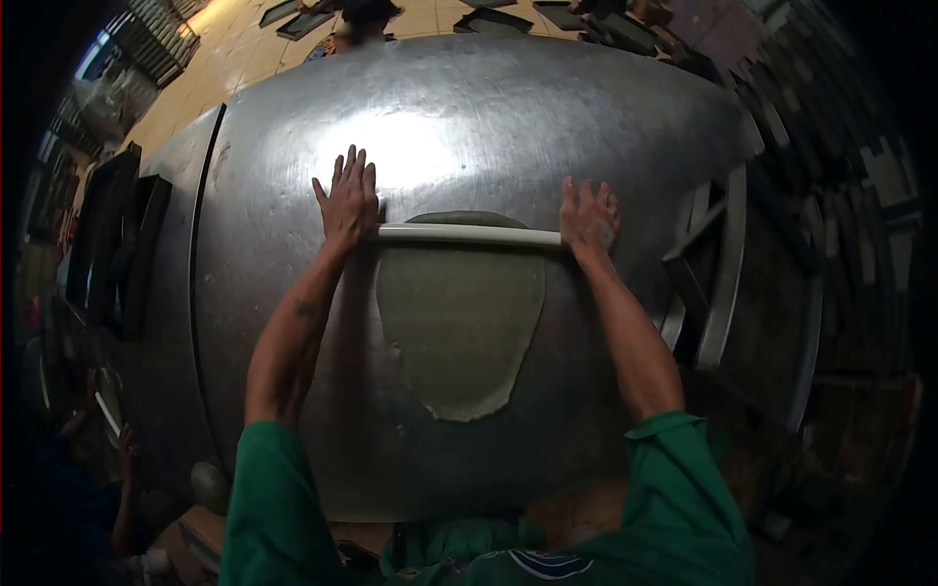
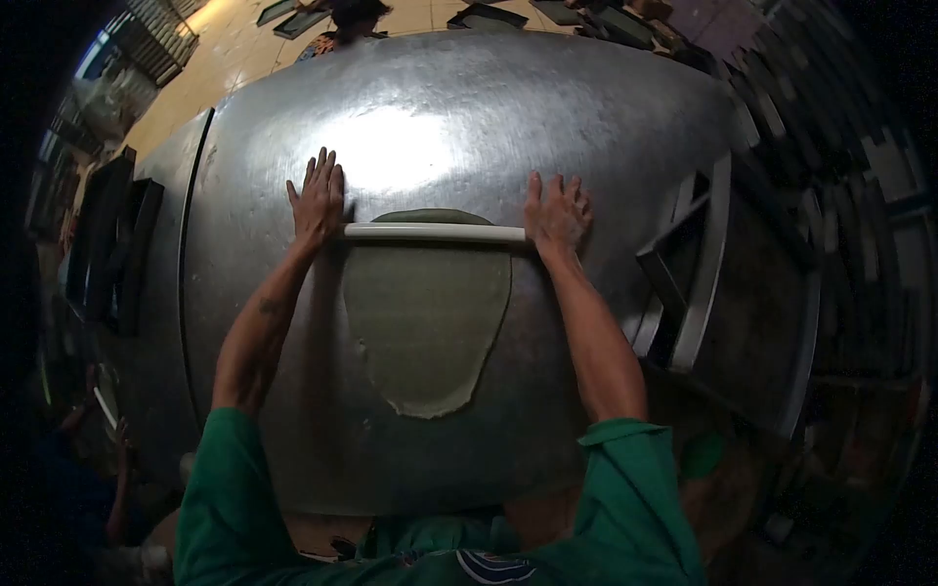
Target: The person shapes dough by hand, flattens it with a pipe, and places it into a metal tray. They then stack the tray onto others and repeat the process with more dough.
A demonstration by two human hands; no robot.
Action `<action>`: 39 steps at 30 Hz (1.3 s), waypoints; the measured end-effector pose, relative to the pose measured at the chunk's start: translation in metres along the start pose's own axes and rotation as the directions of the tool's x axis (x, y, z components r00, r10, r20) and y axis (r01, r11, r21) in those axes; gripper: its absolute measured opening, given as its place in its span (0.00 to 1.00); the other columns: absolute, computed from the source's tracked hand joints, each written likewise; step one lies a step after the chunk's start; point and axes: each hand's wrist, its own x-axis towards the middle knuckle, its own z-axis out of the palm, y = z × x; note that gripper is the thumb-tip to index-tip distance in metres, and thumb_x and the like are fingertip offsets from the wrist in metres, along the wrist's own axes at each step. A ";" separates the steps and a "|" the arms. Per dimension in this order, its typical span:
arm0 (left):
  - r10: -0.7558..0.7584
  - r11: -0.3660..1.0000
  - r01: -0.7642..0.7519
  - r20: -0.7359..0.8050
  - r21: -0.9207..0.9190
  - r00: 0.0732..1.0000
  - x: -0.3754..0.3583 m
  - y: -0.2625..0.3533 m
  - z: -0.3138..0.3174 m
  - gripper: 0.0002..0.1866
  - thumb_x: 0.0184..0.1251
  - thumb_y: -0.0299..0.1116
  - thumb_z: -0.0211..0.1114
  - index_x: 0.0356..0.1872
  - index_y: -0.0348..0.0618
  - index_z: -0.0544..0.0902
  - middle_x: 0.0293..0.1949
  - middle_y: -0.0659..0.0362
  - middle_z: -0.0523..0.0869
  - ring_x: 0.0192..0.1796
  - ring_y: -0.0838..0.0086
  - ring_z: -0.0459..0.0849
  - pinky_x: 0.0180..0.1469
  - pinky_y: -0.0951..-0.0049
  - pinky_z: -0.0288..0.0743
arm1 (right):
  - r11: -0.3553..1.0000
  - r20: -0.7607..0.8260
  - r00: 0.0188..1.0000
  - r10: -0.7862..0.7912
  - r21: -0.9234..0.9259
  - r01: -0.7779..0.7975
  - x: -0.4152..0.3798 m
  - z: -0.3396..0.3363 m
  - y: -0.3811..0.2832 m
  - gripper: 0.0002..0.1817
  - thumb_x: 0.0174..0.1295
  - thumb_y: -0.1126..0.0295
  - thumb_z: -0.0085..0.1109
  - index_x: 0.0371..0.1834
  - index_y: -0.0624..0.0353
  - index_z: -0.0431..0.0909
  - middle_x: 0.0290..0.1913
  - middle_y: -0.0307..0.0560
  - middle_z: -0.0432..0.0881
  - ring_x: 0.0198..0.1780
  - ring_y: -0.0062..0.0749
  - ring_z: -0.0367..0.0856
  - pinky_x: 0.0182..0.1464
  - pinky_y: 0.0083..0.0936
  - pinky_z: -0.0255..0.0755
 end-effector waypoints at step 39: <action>0.209 0.945 -0.184 -0.065 0.271 0.976 0.095 -0.012 0.045 0.30 0.67 0.41 0.53 0.69 0.41 0.65 0.74 0.54 0.60 0.76 0.55 0.54 0.68 0.27 0.41 | 0.988 0.044 0.987 -0.152 -0.021 0.153 0.092 0.046 -0.008 0.33 0.69 0.47 0.45 0.62 0.68 0.70 0.68 0.62 0.66 0.71 0.64 0.57 0.70 0.55 0.52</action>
